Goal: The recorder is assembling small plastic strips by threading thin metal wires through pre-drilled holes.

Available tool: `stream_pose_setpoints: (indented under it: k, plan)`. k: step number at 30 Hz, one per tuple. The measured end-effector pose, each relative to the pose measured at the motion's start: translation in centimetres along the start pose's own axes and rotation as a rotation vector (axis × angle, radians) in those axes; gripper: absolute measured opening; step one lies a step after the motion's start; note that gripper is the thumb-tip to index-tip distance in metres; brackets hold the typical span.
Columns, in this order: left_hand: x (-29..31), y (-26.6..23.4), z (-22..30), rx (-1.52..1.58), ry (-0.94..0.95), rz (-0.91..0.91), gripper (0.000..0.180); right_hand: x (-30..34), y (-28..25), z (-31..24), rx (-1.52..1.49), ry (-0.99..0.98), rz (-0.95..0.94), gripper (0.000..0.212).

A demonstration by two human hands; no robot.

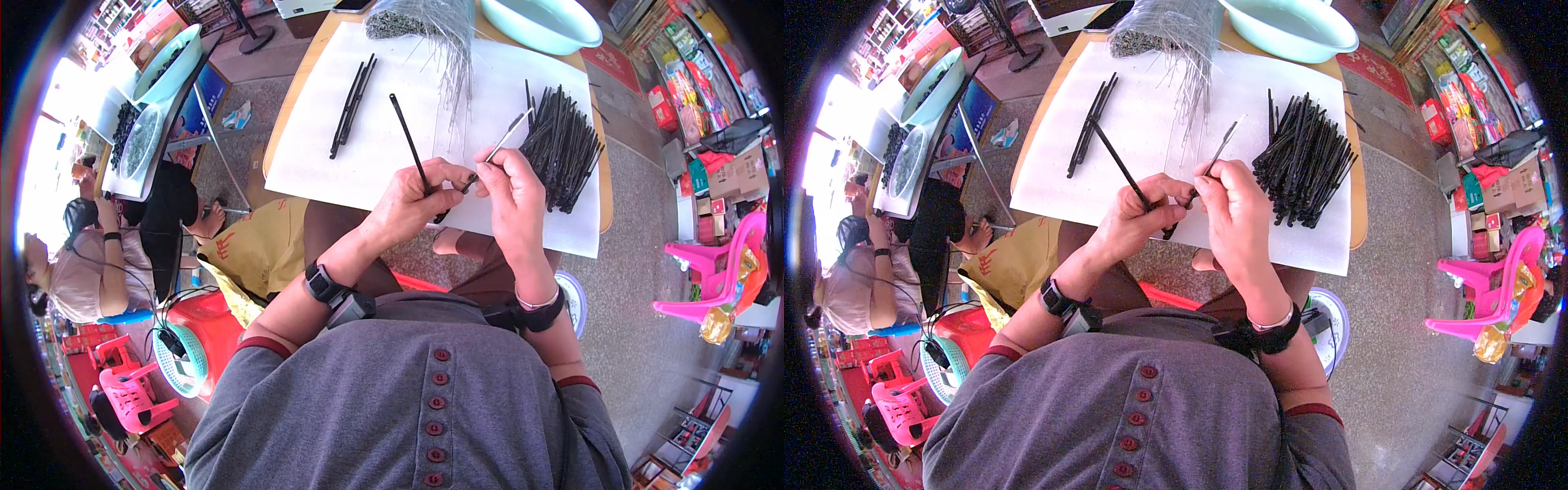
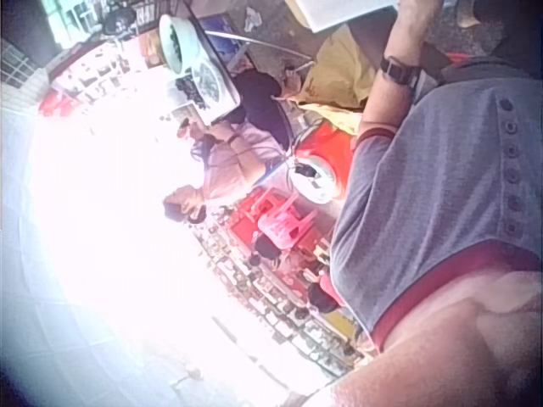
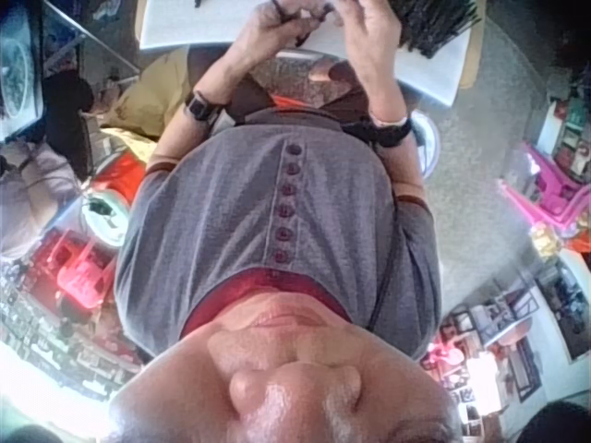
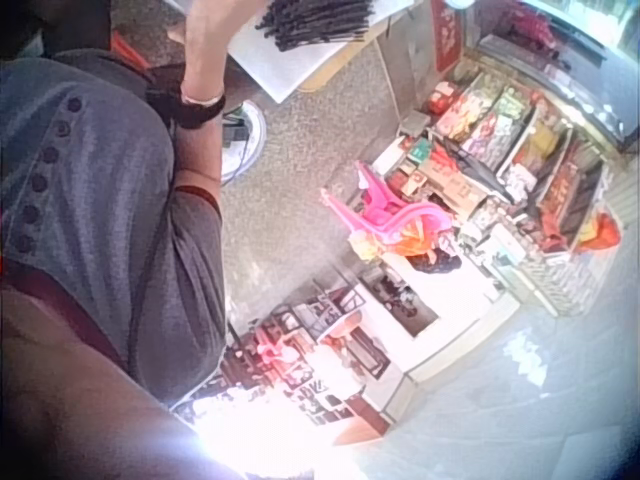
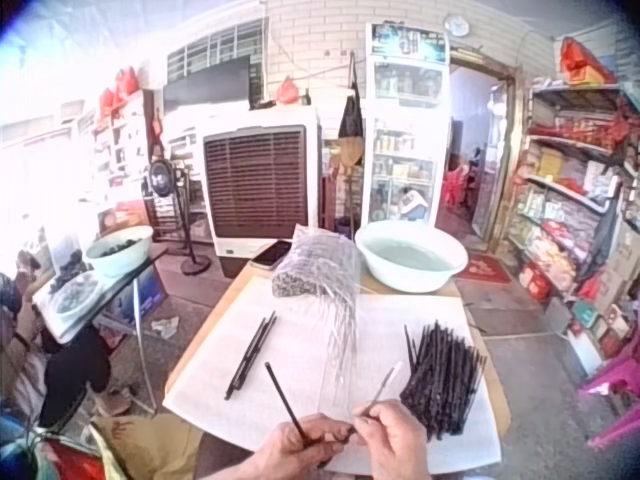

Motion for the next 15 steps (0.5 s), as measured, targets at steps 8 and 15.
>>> stream_pose_setpoints:
  k: [8,15]
  plan:
    - [-0.1,0.7,-0.4,0.021,-0.041,0.019,0.029,-1.1,1.1,0.3,0.131,0.023,0.078,0.012]
    - [0.2,1.2,1.8,-0.058,-0.163,0.082,0.024,-0.3,0.2,-0.9,0.155,0.003,0.115,0.027]
Point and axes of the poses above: each hand's wrist, its own x-axis away from the middle knuckle, its own y-axis out of the palm, z = x × y, the point moved 3 cm from there along -x, towards the middle knuckle, and after that the axes turned 15 degrees about x, right-handed, at the moved point
